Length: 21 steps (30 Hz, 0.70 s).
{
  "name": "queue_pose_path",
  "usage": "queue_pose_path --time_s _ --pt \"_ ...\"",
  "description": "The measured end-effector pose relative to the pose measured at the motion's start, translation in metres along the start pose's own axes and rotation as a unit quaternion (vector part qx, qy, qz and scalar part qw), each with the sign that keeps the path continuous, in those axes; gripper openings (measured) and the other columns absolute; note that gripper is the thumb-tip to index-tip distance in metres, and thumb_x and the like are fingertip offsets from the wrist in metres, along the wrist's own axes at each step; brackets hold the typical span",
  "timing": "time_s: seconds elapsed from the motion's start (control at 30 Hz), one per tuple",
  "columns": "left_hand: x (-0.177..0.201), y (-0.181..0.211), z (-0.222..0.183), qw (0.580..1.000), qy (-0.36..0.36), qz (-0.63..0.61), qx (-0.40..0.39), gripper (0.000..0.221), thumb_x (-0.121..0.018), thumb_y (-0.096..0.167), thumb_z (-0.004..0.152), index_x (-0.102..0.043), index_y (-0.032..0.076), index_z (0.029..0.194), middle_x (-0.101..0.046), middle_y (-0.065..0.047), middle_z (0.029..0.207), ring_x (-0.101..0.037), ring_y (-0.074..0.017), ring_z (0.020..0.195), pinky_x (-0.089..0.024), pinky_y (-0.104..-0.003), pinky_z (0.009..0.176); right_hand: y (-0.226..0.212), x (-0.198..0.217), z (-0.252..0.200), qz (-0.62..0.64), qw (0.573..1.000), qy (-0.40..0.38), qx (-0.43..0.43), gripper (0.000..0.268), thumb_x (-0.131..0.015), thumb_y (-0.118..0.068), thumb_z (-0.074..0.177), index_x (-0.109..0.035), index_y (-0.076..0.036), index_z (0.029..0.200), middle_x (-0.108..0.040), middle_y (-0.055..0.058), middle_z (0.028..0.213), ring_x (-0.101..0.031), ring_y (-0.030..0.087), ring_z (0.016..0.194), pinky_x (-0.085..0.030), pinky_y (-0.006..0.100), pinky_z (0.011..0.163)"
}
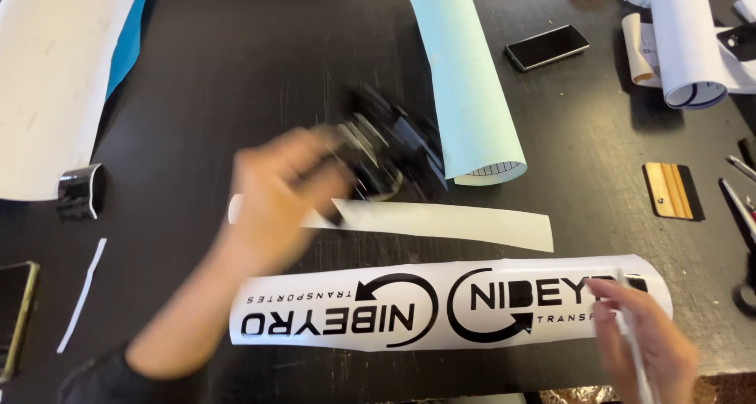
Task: Weeding a vinyl decal by removing the excess background material using a weeding tool
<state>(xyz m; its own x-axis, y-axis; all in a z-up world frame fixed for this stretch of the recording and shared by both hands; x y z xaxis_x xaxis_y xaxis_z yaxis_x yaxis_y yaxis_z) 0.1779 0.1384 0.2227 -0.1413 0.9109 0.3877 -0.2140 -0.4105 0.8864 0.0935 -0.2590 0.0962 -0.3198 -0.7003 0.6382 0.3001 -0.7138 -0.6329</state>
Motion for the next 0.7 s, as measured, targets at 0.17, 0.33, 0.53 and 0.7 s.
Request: queue_pose_path --time_s 0.17,0.33,0.53,0.7 --pt "-0.122 -0.001 -0.12 0.966 -0.173 -0.037 -0.189 0.063 -0.074 0.002 0.086 -0.053 0.003 0.145 -0.066 -0.016 0.126 -0.068 -0.0295 0.11 -0.056 -0.042 0.098 0.049 -0.039 -0.04 0.609 0.756 -0.07 -0.23 0.047 -0.052 -0.008 0.095 -0.059 0.004 0.14 -0.057 0.036 0.149 -0.062 0.057 0.124 -0.051 0.066 0.101" --pt "-0.17 0.026 -0.149 0.96 -0.149 -0.044 -0.234 0.07 -0.07 -0.003 0.091 -0.039 -0.003 0.154 -0.056 -0.027 0.133 -0.066 -0.0415 0.106 -0.059 -0.048 0.082 -0.009 -0.009 -0.033 0.347 0.901 0.021 -0.259 0.091 -0.08 -0.006 0.051 -0.06 0.005 0.138 -0.074 0.03 0.126 -0.076 0.041 0.107 -0.062 0.048 0.098" --pt "-0.184 0.042 -0.125 0.967 -0.187 -0.129 -0.114 0.072 -0.047 0.043 0.102 -0.031 0.0 0.158 -0.027 -0.025 0.17 -0.034 -0.0444 0.156 -0.03 -0.06 0.124 0.024 0.017 -0.013 0.281 0.939 0.134 -0.148 0.041 -0.076 -0.009 0.091 -0.054 -0.003 0.125 -0.066 0.013 0.115 -0.063 0.017 0.106 -0.055 0.028 0.097" --pt "-0.151 0.029 -0.085 0.921 0.045 -0.383 -0.062 0.05 -0.065 0.01 0.1 -0.051 -0.004 0.147 -0.061 -0.017 0.146 -0.063 -0.0341 0.138 -0.062 -0.038 0.106 0.06 0.048 0.024 0.343 0.877 0.233 -0.242 0.02 -0.068 -0.003 0.108 -0.06 -0.021 0.113 -0.065 -0.004 0.104 -0.066 0.001 0.099 -0.052 0.011 0.08"
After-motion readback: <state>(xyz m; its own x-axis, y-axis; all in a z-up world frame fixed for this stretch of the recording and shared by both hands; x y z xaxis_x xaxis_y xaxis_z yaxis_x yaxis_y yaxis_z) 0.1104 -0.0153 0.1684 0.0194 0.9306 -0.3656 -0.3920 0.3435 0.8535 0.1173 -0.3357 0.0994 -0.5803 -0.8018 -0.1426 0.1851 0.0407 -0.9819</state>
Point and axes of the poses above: each hand's wrist, its own z-axis towards the middle knuckle, its own x-axis out of the back of the hand, y = z × x, the point moved 3 cm from there along z, towards the middle knuckle
